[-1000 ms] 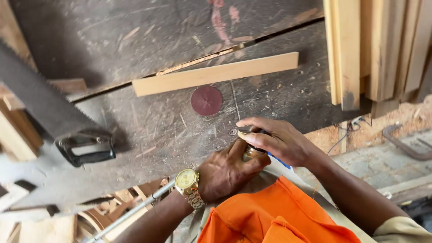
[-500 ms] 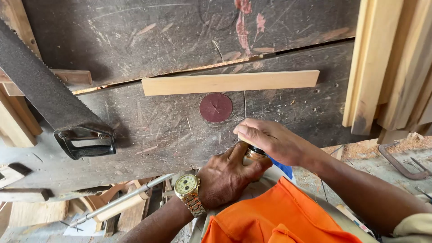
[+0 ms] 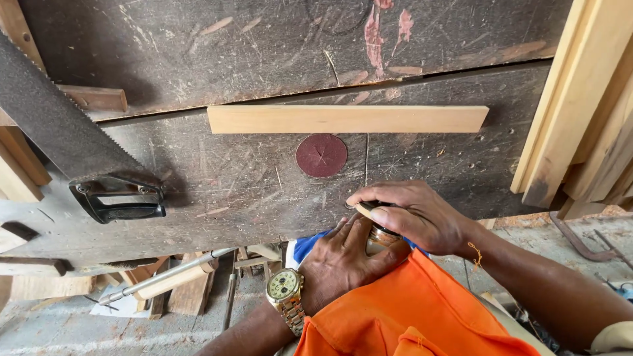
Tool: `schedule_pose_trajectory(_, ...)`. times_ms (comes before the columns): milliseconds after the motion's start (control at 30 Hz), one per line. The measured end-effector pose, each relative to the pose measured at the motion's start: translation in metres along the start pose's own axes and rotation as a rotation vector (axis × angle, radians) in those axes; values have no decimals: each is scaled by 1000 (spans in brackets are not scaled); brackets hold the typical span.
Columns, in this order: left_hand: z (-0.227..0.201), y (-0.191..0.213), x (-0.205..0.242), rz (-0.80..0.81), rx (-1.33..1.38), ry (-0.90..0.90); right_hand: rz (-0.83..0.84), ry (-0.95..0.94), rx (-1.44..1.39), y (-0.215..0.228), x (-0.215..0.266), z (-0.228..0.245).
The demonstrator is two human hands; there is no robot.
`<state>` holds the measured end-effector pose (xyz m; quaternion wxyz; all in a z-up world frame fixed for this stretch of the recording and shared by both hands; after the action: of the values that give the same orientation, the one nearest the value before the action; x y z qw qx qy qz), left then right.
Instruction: Attaching a sanding pad and a sanding disc to an angle grinder at a workbench.
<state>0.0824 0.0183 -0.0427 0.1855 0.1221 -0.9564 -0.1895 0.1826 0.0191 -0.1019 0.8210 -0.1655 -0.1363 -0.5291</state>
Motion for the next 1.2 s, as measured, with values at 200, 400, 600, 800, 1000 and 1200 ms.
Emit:
schedule_pose_trajectory(200,4,-3,4,29,-2,45,-25,97,-40,-3,2,-12)
schedule_pose_trajectory(400,12,-11,7,44,-39,58,51,276,-85,-4,1,-19)
schedule_pose_trajectory(600,1,-2,-6,68,-16,94,121,-322,73,21,-9,-40)
schedule_pose_trajectory(800,-2,-10,2,42,-15,96,295,-400,420,-10,-29,15)
schedule_pose_trajectory(1000,5,-23,9,119,-70,167,142,112,239,-13,-11,18)
schedule_pose_trajectory(1200,-12,9,-1,-83,-19,44,87,82,-91,13,11,17)
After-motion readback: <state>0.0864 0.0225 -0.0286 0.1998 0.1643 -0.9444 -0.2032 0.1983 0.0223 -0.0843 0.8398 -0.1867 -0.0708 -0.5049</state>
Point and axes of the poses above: each hand's wrist, its own x-axis away from the middle knuckle, its own y-axis out of the back of the hand, z = x × y, the point moved 9 cm from there along -x, towards the middle knuckle, and after that the axes turned 3 degrees about y, right-handed, at the moved point
